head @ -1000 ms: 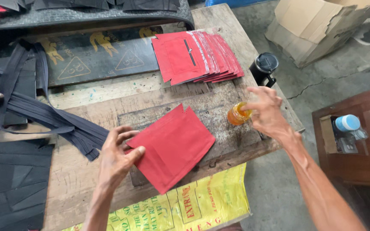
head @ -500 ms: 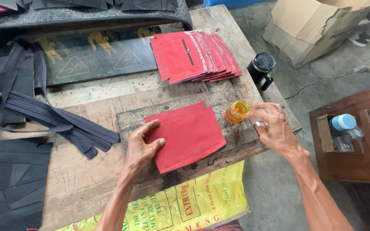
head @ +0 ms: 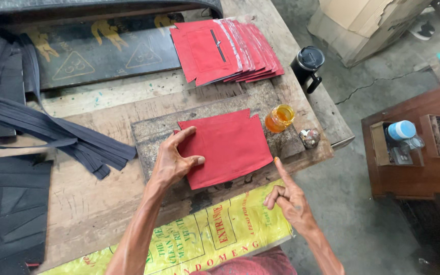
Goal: The person handles red fabric pouches with zippers on a wooden workbench. They pick up pouches, align them, and place them into stacks. The person also moves a small jar and points at pouch features while organizing the items.
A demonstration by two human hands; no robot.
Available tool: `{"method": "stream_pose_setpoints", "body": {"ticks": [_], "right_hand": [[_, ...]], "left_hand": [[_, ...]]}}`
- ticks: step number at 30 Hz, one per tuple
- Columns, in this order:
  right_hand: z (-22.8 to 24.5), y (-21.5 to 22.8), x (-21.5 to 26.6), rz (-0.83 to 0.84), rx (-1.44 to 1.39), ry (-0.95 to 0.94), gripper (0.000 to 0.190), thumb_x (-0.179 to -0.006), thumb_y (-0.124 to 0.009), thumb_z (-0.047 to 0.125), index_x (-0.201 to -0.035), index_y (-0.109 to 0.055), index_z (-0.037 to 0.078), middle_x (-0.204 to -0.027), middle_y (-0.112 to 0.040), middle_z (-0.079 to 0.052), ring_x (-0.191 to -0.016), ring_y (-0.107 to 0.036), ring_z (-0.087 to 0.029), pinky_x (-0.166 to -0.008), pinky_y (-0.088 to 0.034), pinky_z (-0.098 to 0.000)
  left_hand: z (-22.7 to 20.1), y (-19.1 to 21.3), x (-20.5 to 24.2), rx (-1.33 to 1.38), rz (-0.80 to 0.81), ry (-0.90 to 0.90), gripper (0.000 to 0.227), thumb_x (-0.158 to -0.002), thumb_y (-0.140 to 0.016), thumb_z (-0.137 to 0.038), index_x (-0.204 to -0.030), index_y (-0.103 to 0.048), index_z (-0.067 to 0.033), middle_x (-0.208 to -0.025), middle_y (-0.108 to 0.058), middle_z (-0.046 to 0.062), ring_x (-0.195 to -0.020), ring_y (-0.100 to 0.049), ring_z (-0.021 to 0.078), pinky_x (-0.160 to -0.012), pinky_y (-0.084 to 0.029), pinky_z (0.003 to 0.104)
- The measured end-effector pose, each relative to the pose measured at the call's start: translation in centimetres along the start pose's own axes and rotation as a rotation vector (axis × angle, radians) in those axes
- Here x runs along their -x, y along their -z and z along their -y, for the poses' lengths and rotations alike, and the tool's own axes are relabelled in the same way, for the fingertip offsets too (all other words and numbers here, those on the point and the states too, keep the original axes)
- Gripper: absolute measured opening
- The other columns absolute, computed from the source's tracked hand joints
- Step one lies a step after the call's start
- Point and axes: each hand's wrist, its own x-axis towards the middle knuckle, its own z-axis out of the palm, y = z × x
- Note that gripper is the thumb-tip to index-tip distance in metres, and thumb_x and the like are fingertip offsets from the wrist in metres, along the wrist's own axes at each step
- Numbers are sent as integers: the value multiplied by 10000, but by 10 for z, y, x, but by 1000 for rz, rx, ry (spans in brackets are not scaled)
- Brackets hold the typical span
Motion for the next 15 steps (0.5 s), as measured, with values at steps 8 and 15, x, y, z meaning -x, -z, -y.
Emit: {"method": "stream_pose_setpoints", "body": {"ticks": [8, 15], "right_hand": [[0, -4, -5, 13, 189, -77, 1013, -724, -385, -111, -1646, -142, 230, -633, -602, -29, -635, -606, -111, -700, -514, -277], [1, -8, -7, -9, 287, -121, 1029, -714, -368, -111, -1639, -135, 274, -627, -622, -28, -582, -549, -85, -581, -437, -254]], "left_hand": [[5, -2, 1, -3, -13, 27, 769, -662, -893, -182, -1372, -615, -80, -1300, -689, 181, -1271, -625, 271, -1230, -275, 418], [6, -2, 1, 0, -16, 51, 767, -655, -894, -170, -1367, -622, -87, -1304, -687, 179, -1280, -621, 272, -1221, -292, 401]]}}
